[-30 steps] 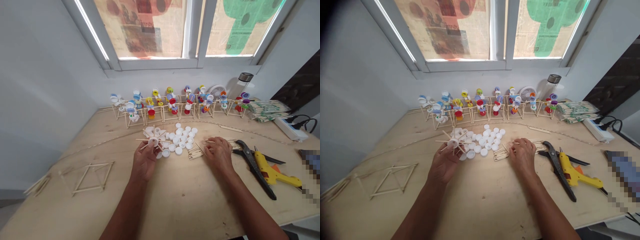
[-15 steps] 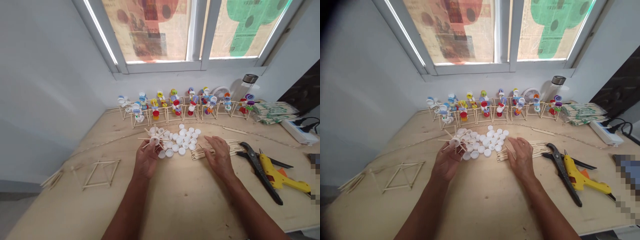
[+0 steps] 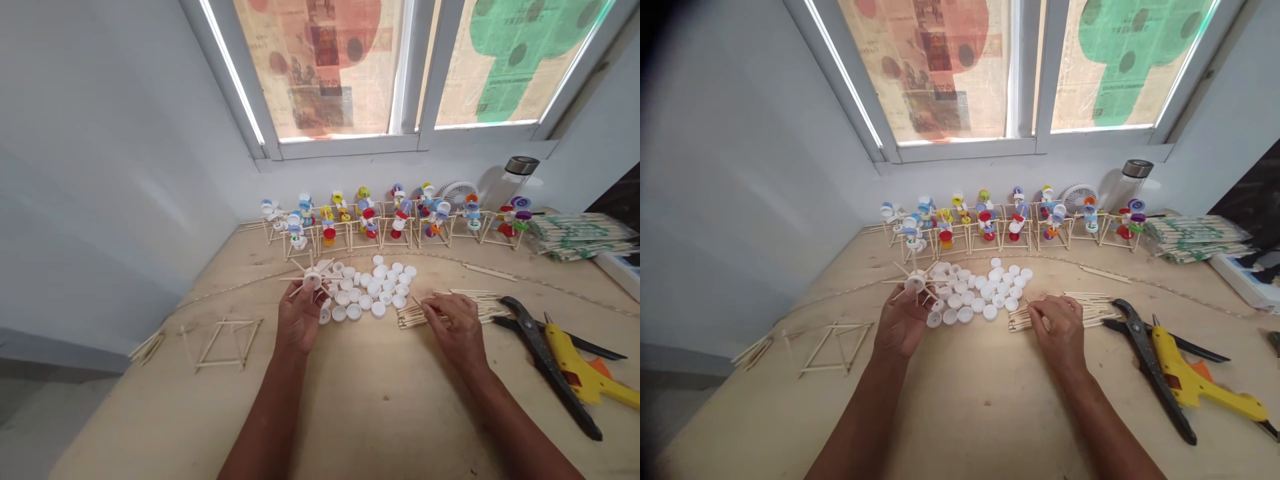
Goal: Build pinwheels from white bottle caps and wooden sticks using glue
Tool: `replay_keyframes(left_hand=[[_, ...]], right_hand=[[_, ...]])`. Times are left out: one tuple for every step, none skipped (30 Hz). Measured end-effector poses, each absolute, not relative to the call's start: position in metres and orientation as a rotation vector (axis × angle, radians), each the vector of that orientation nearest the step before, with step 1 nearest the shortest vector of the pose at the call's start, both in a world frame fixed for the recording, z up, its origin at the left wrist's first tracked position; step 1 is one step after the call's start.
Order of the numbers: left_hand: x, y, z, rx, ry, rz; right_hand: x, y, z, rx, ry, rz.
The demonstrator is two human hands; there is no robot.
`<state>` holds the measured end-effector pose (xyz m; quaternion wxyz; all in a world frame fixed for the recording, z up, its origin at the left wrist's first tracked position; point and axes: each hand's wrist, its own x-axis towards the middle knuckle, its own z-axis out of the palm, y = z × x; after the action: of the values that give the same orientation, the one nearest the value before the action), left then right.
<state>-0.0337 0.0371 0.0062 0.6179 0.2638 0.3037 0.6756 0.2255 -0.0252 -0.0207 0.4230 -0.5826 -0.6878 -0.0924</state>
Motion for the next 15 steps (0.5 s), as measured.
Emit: replay_keyframes(left_hand=[[-0.033,0.037,0.006,0.614,0.698,1.555],[-0.033,0.036,0.007,0.620,0.696,1.554],[-0.032,0.036,0.007,0.626,0.693,1.554],[-0.030,0.035,0.007,0.633,0.689,1.551],[-0.029,0.035,0.006,0.641,0.686,1.544],[-0.027,0.034,0.006,0.650,0.683,1.530],[-0.025,0.033,0.006,0.661,0.681,1.511],[-0.023,0.031,0.005,0.673,0.679,1.488],[-0.021,0.030,0.005,0.685,0.677,1.465],[-0.019,0.029,0.004,0.696,0.677,1.443],[-0.017,0.028,0.004,0.707,0.679,1.423],[-0.016,0.027,0.004,0.716,0.681,1.407],[-0.014,0.026,0.004,0.722,0.685,1.395],[-0.014,0.025,0.004,0.725,0.688,1.388],[-0.013,0.025,0.003,0.728,0.693,1.384]], right_hand=[[0.225,-0.025,-0.021,-1.449,-1.725,-0.220],[0.224,-0.025,-0.021,-1.440,-1.731,-0.203],[0.224,-0.025,-0.021,-1.434,-1.733,-0.183],[0.223,-0.026,-0.021,-1.432,-1.733,-0.161],[0.222,-0.026,-0.022,-1.433,-1.736,-0.139],[0.221,-0.026,-0.022,-1.437,-1.740,-0.122],[0.221,-0.026,-0.022,-1.442,-1.746,-0.113],[0.220,-0.026,-0.023,-1.449,-1.755,-0.111],[0.220,-0.025,-0.024,-1.455,-1.765,-0.115],[0.220,-0.025,-0.024,-1.458,-1.775,-0.121],[0.221,-0.025,-0.025,-1.459,-1.783,-0.131],[0.221,-0.025,-0.027,-1.458,-1.789,-0.145],[0.222,-0.024,-0.028,-1.457,-1.793,-0.162],[0.223,-0.024,-0.029,-1.456,-1.797,-0.179],[0.223,-0.024,-0.030,-1.453,-1.802,-0.193]])
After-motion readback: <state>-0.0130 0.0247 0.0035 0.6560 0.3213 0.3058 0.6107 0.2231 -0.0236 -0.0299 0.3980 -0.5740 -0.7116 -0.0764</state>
